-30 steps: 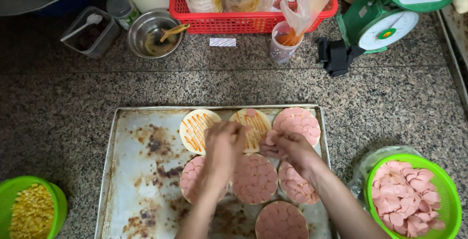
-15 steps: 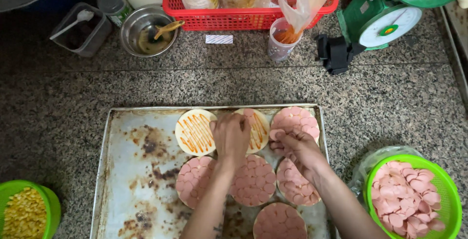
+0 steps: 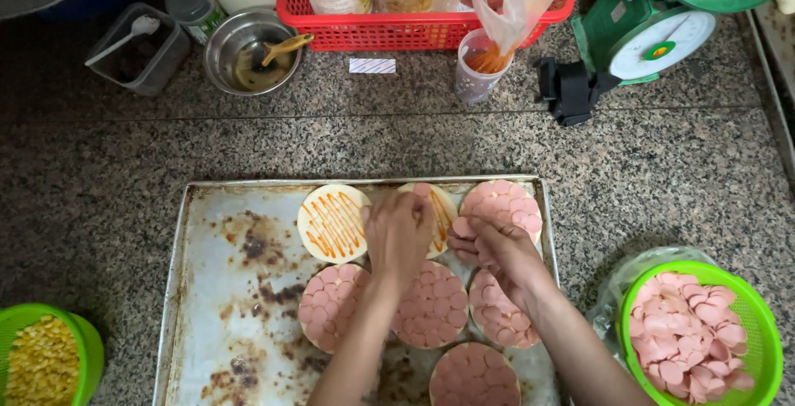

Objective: The person arranges slices of processed meat onto small round dough bases placed on a metal baking tray. The person picks up the meat slices from a green colander and places them in a circular pattern on the dough, which already has sauce applied.

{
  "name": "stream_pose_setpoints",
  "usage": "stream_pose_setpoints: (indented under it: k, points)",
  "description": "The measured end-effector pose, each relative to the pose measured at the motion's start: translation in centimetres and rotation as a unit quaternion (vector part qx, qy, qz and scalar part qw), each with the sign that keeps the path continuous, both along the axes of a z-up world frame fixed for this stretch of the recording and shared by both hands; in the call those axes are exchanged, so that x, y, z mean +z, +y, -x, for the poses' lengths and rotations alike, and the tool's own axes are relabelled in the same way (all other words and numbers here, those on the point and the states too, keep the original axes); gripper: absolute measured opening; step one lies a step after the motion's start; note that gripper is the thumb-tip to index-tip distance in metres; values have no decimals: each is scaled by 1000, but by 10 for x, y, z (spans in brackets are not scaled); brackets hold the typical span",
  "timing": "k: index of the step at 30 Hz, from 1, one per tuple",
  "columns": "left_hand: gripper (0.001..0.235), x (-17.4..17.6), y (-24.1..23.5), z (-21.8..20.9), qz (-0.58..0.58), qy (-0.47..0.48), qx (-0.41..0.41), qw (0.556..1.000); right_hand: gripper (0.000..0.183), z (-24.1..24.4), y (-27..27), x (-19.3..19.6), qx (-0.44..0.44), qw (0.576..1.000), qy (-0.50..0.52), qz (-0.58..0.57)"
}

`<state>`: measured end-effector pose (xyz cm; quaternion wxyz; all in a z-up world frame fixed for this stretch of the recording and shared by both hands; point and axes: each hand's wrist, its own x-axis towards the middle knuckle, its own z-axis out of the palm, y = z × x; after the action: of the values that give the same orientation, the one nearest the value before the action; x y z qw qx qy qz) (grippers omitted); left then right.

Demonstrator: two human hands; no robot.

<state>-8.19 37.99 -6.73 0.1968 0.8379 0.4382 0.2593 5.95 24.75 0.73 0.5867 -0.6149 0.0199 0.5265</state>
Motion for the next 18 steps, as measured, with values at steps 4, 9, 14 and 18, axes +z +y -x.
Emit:
stream_pose_setpoints:
  k: [4, 9, 14, 18]
  points:
    - [18, 38, -7, 8, 74, -102, -165, 978, 37, 4, -2, -3, 0, 999, -21, -24]
    - [16, 30, -12, 20, -53, -19, -210, 976, 37, 5, -2, -31, 12, 999, -22, -26]
    - [12, 49, -13, 34, 1, -89, -212, 973, 31, 11, -5, 4, -31, 997, 52, -45]
    - [6, 55, -6, 46, 86, -115, -119, 982, 27, 11, -3, -1, -42, 997, 58, -41]
